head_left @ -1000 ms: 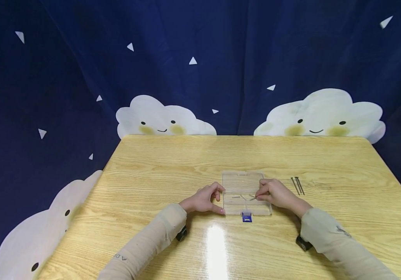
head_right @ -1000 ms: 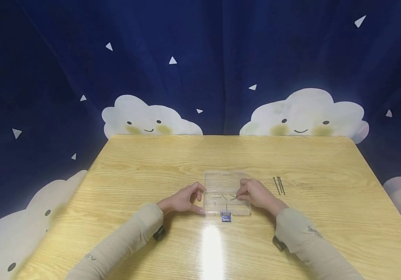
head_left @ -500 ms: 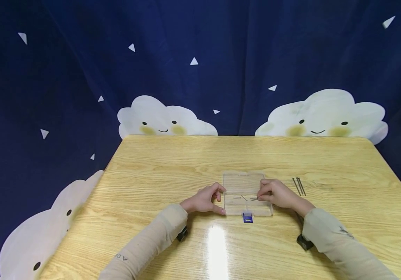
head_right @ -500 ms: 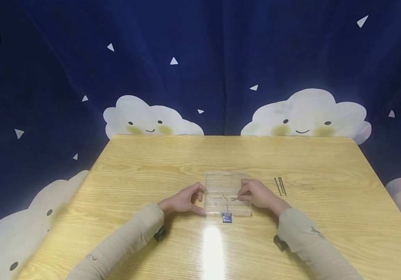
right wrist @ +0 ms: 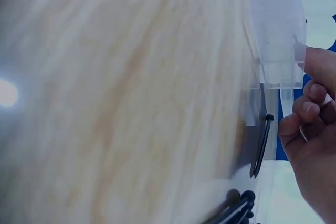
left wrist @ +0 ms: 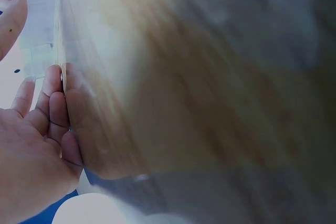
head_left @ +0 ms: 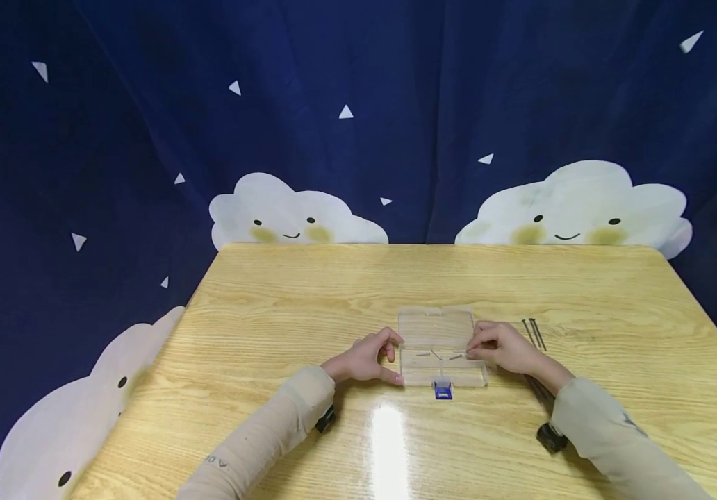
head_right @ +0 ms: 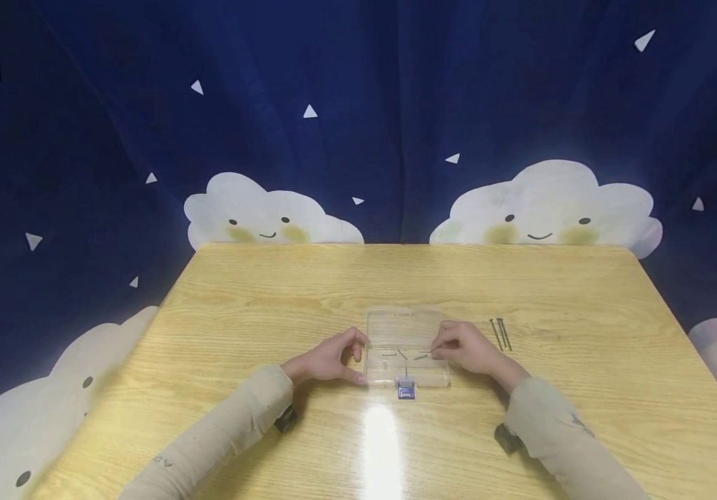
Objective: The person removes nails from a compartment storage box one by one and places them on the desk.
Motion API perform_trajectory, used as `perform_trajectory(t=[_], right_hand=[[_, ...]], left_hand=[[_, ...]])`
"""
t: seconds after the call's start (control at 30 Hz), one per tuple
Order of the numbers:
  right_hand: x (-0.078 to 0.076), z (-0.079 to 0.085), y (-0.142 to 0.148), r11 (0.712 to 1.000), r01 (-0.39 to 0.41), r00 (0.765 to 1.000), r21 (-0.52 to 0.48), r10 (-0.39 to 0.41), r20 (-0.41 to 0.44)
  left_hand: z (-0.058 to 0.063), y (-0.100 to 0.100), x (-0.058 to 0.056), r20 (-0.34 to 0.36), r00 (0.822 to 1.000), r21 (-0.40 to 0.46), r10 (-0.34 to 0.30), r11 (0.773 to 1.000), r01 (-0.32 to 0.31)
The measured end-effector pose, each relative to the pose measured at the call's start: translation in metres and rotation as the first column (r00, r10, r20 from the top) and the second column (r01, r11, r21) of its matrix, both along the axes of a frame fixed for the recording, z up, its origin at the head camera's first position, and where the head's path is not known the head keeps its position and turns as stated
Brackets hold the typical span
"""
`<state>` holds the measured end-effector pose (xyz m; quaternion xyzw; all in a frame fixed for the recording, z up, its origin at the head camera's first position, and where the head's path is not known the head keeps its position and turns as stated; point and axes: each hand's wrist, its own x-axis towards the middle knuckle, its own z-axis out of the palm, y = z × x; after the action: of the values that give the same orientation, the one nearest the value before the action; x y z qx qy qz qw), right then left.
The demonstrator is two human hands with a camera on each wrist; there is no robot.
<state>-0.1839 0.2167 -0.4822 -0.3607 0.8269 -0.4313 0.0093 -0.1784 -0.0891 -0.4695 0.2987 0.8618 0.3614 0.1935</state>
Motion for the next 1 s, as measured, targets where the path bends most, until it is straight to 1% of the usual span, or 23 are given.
perform_trajectory(t=[0.17, 0.33, 0.4, 0.47, 0.53, 0.6, 0.7, 1.0], right_hand=[[0.005, 0.004, 0.003, 0.999, 0.015, 1.000, -0.042, -0.015, -0.009], [0.014, 0.023, 0.004, 0.995, 0.013, 1.000, -0.103, -0.011, 0.019], [0.015, 0.027, 0.006, 0.993, 0.019, 0.999, -0.117, -0.016, 0.027], [0.013, 0.026, 0.011, 0.991, 0.030, 0.999, -0.128, -0.025, 0.036], [0.009, 0.020, 0.016, 0.989, 0.048, 0.999, -0.140, -0.044, 0.033], [0.006, 0.014, 0.021, 0.987, 0.070, 0.997, -0.143, -0.066, 0.035], [0.003, 0.010, 0.027, 0.986, 0.096, 0.995, -0.133, -0.093, 0.034], [-0.001, 0.009, 0.038, 0.981, 0.168, 0.986, -0.095, -0.166, 0.030]], left_hand=[[0.001, 0.000, 0.000, 0.002, 1.000, -0.011, -0.004, 1.000, 0.004], [0.002, 0.001, 0.000, 0.004, 1.000, 0.005, 0.002, 1.000, -0.002], [0.001, 0.001, 0.000, 0.000, 1.000, 0.012, 0.003, 1.000, -0.003], [0.001, 0.001, 0.000, 0.000, 1.000, 0.016, 0.005, 1.000, -0.005], [0.002, 0.001, 0.001, 0.002, 1.000, 0.016, 0.007, 1.000, -0.007], [0.003, 0.001, 0.002, 0.007, 1.000, 0.020, 0.007, 1.000, -0.007], [0.003, 0.001, 0.002, 0.006, 1.000, 0.020, 0.007, 1.000, -0.007], [0.002, 0.001, 0.002, 0.014, 1.000, 0.016, 0.017, 1.000, -0.018]])
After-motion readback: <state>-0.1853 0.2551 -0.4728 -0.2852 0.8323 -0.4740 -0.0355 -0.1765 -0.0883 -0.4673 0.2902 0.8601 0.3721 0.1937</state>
